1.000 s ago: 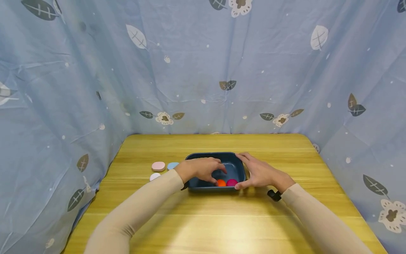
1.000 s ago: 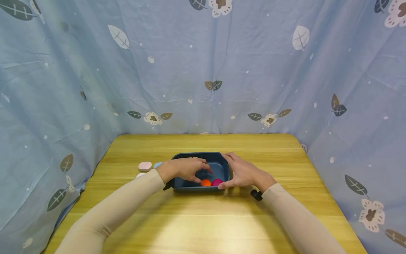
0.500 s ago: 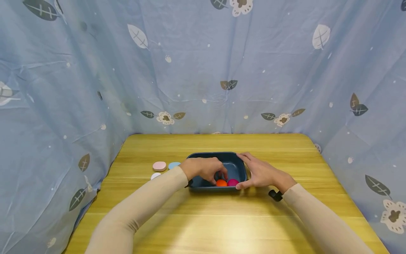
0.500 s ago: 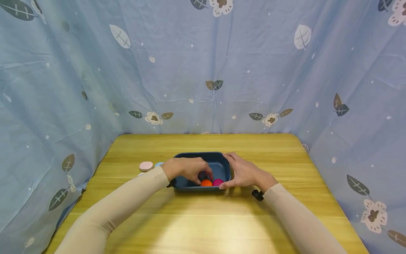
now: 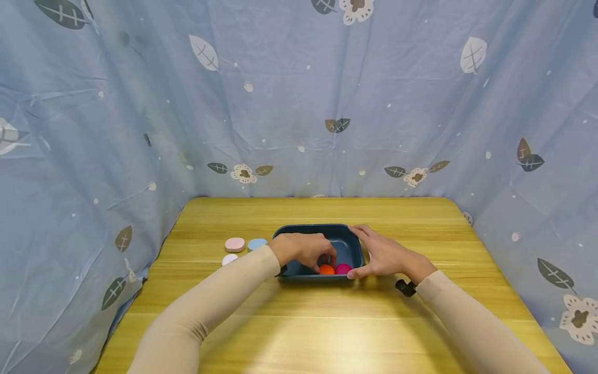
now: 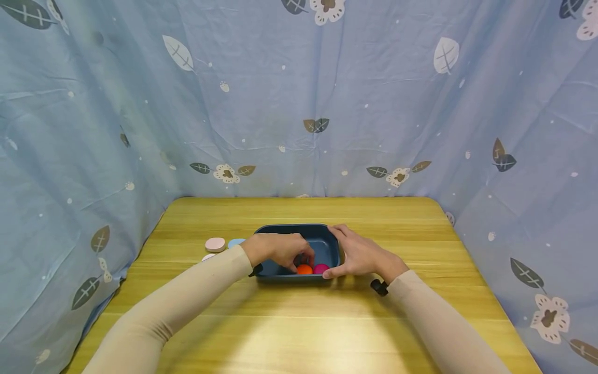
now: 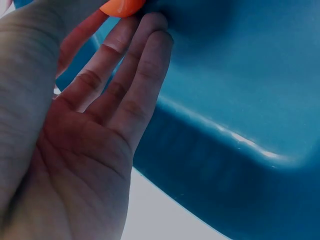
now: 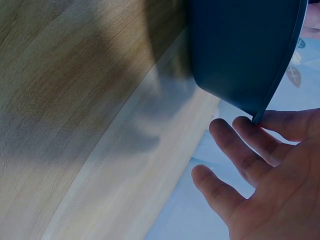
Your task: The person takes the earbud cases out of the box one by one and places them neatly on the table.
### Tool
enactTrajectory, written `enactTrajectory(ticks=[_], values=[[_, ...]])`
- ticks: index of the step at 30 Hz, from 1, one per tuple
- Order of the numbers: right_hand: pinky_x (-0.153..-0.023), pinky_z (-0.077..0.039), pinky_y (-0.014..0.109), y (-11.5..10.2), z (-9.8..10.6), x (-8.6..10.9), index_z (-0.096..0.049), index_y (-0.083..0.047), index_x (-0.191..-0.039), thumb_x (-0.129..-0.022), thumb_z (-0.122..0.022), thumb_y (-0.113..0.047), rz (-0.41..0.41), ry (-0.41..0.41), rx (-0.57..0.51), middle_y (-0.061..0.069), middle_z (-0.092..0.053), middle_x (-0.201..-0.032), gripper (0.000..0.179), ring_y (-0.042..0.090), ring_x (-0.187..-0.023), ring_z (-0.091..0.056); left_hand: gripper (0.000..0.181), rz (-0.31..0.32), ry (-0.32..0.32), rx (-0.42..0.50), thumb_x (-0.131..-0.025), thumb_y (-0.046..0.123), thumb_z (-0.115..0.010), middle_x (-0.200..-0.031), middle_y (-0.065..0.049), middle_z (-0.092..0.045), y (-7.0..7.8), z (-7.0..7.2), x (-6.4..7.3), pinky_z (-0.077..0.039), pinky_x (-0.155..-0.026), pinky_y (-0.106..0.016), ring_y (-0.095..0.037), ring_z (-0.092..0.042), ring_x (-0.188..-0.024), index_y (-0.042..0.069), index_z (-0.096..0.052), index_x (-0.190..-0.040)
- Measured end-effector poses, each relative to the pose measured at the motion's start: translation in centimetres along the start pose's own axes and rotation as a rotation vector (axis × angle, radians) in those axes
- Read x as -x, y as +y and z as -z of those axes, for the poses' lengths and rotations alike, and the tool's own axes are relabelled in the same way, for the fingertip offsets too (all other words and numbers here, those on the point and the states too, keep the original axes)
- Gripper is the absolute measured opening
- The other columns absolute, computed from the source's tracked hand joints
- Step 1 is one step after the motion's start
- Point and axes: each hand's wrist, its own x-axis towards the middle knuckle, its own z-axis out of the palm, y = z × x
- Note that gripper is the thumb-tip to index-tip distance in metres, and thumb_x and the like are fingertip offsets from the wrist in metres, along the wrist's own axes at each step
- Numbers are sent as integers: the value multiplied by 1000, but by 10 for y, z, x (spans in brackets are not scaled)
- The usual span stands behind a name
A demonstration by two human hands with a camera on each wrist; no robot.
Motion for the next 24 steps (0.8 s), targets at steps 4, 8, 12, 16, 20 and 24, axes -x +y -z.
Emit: enactTrajectory(ticks=[4,8,12,16,20,24], values=[[-118,-60,66,0,1,0,-30,-13,-185,-83,-83,-93,4,2,0,12,-39,-185,141,39,-149,-66,31,8,3,-13,-103,19,-93,-113,5,-81,0,0,0,-60,-88,-16,-5,-70,-96,21,-81,-131],[-118,-60,66,0,1,0,-30,-13,-185,-83,-83,-94,4,-2,4,12,-39,-185,140,39,-148,-66,32,18,9,-37,-103,21,-93,-114,6,-82,0,-1,0,-61,-89,-17,-5,-72,-97,21,-81,-132],[-118,-60,67,0,0,-1,-30,-13,-185,-83,-83,-94,2,-3,1,13,-39,-185,141,39,-149,-65,33,26,28,-41,-103,21,-93,-113,4,-83,-1,-1,3,-62,-90,-18,-6,-72,-95,18,-81,-133],[-119,-60,67,1,0,-1,-30,-13,-185,-83,-83,-93,7,4,7,13,-39,-185,140,40,-150,-65,34,36,62,-51,-102,24,-94,-111,4,-83,-2,-2,7,-62,-90,-18,-6,-71,-94,16,-81,-133],[-118,-61,66,1,-1,-1,-30,-13,-185,-84,-85,-90,10,7,11,13,-40,-184,139,39,-149,-65,34,55,112,-69,-103,28,-94,-115,4,-82,-4,-5,12,-62,-92,-20,-7,-71,-96,16,-81,-132],[-118,-61,66,0,0,0,-30,-12,-185,-84,-87,-88,3,5,3,12,-41,-183,138,38,-148,-66,38,91,173,-79,-103,33,-93,-122,1,-82,-3,-6,22,-64,-99,-25,-11,-72,-102,14,-80,-133]])
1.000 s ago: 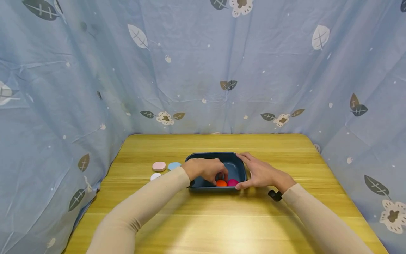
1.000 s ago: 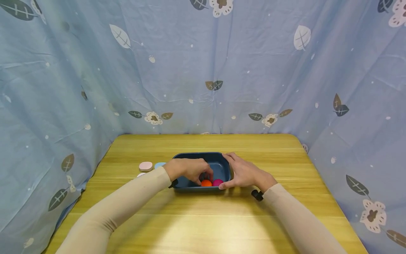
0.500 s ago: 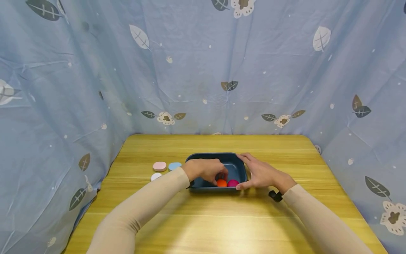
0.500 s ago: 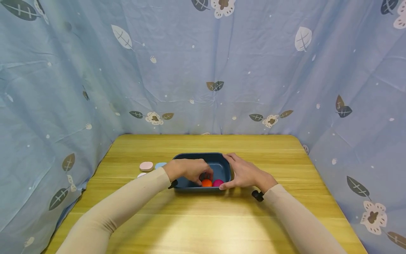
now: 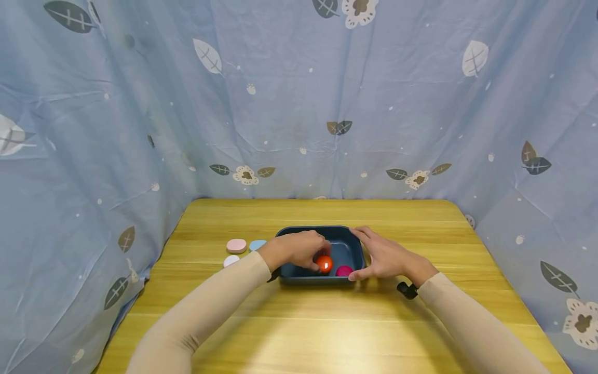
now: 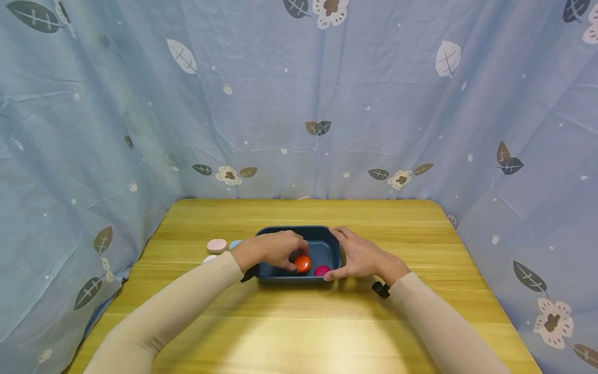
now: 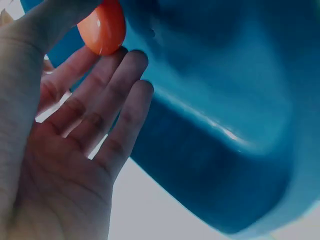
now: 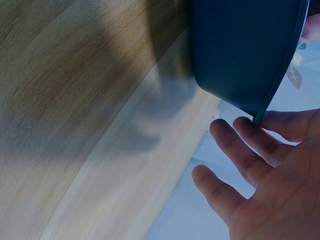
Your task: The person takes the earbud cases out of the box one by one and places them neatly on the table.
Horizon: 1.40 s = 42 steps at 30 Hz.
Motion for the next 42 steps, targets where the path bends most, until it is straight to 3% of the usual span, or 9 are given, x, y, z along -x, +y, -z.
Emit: enactTrajectory(ticks=[5,15,28,37,42], values=[[-119,-61,65,0,-1,2,-30,-11,-185,-83,-86,-88,-7,1,2,13,-42,-182,139,38,-147,-66,43,67,71,3,-104,40,-90,-127,-3,-78,1,0,14,-65,-104,-30,-15,-73,-109,13,-76,-136],[-118,-61,65,1,-2,4,-30,-11,-185,-83,-83,-93,-1,0,9,13,-42,-181,141,38,-150,-65,40,164,235,46,-103,37,-90,-120,-4,-74,-1,-4,53,-62,-89,-32,-15,-65,-93,13,-74,-130],[-116,-62,64,2,-2,1,-28,-12,-186,-84,-83,-91,8,-5,16,13,-40,-184,140,38,-148,-67,45,326,389,138,-100,33,-94,-126,-7,-77,-7,-9,109,-64,-86,-35,-19,-71,-97,11,-74,-133],[-119,-60,66,3,0,0,-28,-12,-186,-84,-83,-92,7,-4,14,13,-40,-184,141,40,-151,-65,41,328,485,115,-96,31,-96,-118,-2,-77,-20,-22,150,-68,-86,-37,-25,-80,-101,12,-75,-126],[-121,-59,65,2,1,0,-29,-12,-185,-83,-83,-93,10,-3,7,13,-41,-183,142,39,-152,-65,40,352,481,88,-96,30,-97,-114,0,-76,-23,-34,170,-66,-84,-35,-22,-76,-97,12,-75,-125]])
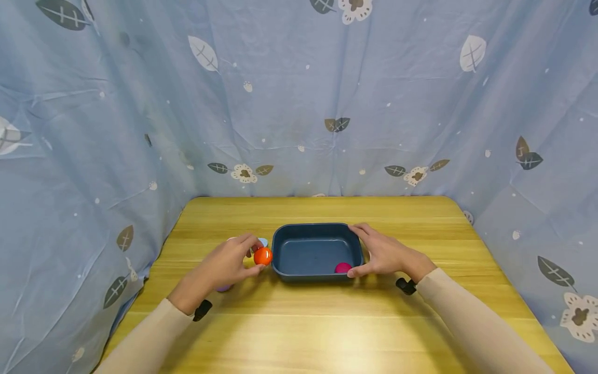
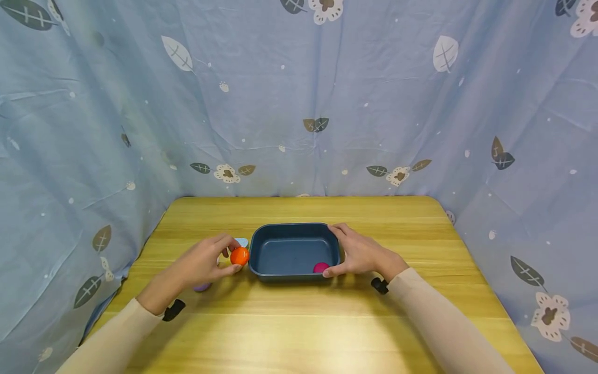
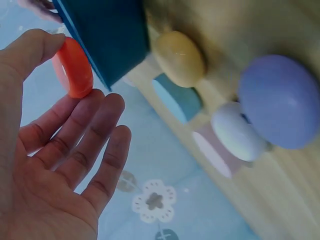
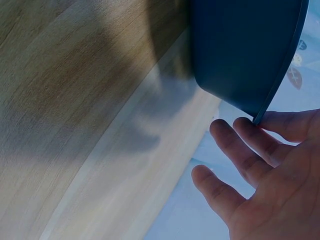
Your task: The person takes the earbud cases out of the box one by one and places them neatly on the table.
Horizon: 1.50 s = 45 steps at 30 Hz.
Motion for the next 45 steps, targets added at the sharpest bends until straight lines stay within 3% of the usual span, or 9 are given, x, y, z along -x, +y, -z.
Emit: enactTrajectory(ticks=[6,12,21,30,37,41,45], values=[[-121,-59,65,-1,0,0,-29,-11,-185,-83,-83,-93,0,-3,5,13,-41,-183,142,39,-153,-64,41,21,-30,-47,-95,35,-98,-110,1,-75,-7,-5,21,-62,-78,-29,-16,-72,-92,16,-74,-122],[-122,-58,66,-1,-1,0,-29,-11,-185,-83,-84,-92,-4,-6,-1,13,-40,-184,142,40,-154,-63,41,59,-123,-83,-95,41,-98,-113,5,-77,-12,-15,35,-59,-76,-27,-3,-64,-86,20,-75,-121],[-122,-58,67,-1,-2,0,-28,-11,-186,-83,-85,-90,-6,-5,-4,14,-40,-184,141,41,-154,-63,42,43,-171,-111,-94,48,-97,-107,6,-77,-19,-29,44,-60,-81,-33,-7,-62,-89,20,-79,-119],[-121,-59,66,0,-3,0,-29,-11,-186,-84,-87,-88,-3,-1,-2,13,-41,-183,140,40,-152,-65,40,18,-154,-155,-94,47,-98,-108,5,-79,-16,-30,44,-62,-97,-49,-13,-67,-97,18,-81,-117],[-119,-60,65,0,-3,-1,-28,-12,-186,-83,-83,-92,1,-4,2,13,-40,-184,142,39,-151,-65,42,15,-142,-180,-94,50,-97,-108,5,-79,-15,-28,42,-60,-93,-49,-14,-69,-99,19,-82,-116],[-115,-62,64,1,-2,-1,-27,-12,-186,-83,-82,-94,1,-2,8,12,-39,-184,142,38,-148,-67,43,22,-128,-186,-96,53,-95,-114,5,-80,-10,-20,36,-62,-97,-51,-17,-72,-105,20,-81,-120],[-112,-63,63,2,-1,-1,-27,-14,-186,-83,-82,-95,-4,-3,7,12,-39,-184,142,37,-145,-68,39,-21,-68,-173,-98,48,-94,-116,4,-80,-2,-11,23,-62,-99,-52,-19,-75,-107,18,-81,-121]])
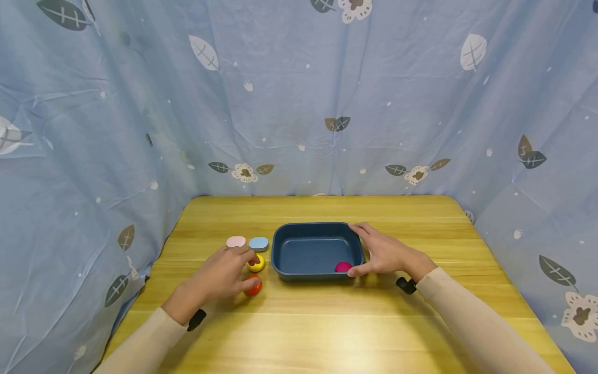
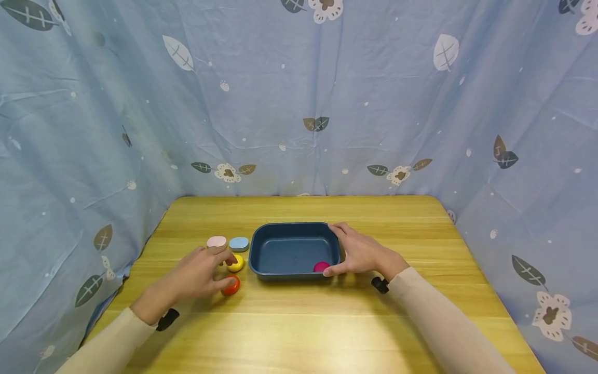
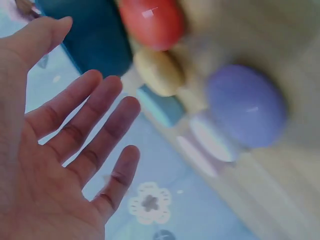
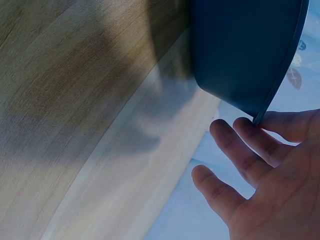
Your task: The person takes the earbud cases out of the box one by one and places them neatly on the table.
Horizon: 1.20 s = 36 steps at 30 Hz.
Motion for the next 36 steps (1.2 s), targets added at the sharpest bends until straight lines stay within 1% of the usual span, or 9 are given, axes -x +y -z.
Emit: enactTrajectory(ticks=[5,9,12,16,20,24,30,33,36], values=[[-113,-63,63,0,1,1,-27,-14,-186,-83,-81,-95,0,-3,-1,13,-38,-185,143,38,-146,-68,37,-82,74,6,-100,44,-93,-118,2,-83,13,16,-23,-65,-98,-53,-19,-79,-105,17,-82,-122],[-118,-60,64,0,2,1,-27,-12,-186,-83,-82,-95,9,1,-2,14,-38,-185,143,39,-152,-65,38,-143,61,-5,-104,47,-89,-125,0,-81,27,25,-46,-67,-99,-50,-18,-79,-101,19,-81,-129],[-119,-60,64,0,2,2,-27,-12,-186,-83,-83,-94,12,4,5,14,-39,-185,143,39,-152,-65,41,-184,23,-4,-107,50,-85,-130,-1,-80,39,29,-68,-68,-102,-50,-18,-79,-101,20,-80,-134],[-119,-60,65,0,3,2,-29,-11,-185,-84,-85,-91,18,9,8,15,-40,-184,141,40,-151,-65,43,-235,-32,-4,-110,52,-80,-136,-1,-79,54,29,-96,-66,-106,-51,-19,-79,-109,21,-79,-141],[-120,-59,66,0,2,1,-28,-11,-186,-85,-85,-89,26,-2,8,16,-40,-184,140,42,-152,-64,45,-292,-89,20,-111,49,-81,-137,-2,-78,66,23,-121,-66,-108,-47,-21,-79,-113,20,-78,-145],[-122,-58,66,0,3,1,-27,-12,-186,-84,-86,-90,16,-15,1,16,-39,-184,141,41,-152,-64,49,-338,-169,53,-110,45,-83,-143,-2,-76,76,15,-143,-66,-110,-44,-21,-80,-116,19,-76,-151],[-120,-59,66,0,4,1,-27,-11,-186,-85,-86,-89,28,-17,-3,16,-38,-185,141,42,-153,-63,57,-398,-292,58,-108,46,-86,-153,-3,-72,87,7,-170,-64,-117,-42,-21,-78,-129,20,-72,-157],[-120,-59,67,1,4,1,-28,-10,-186,-86,-87,-87,39,-15,-1,17,-38,-185,140,43,-153,-63,63,-426,-343,54,-105,46,-89,-157,-3,-70,92,4,-180,-61,-122,-42,-22,-75,-136,20,-70,-160],[-120,-59,68,2,4,1,-28,-9,-185,-86,-88,-85,43,-14,0,19,-38,-185,139,45,-154,-63,70,-443,-391,29,-103,49,-91,-159,-2,-68,97,0,-188,-59,-125,-41,-20,-73,-138,24,-67,-163]])
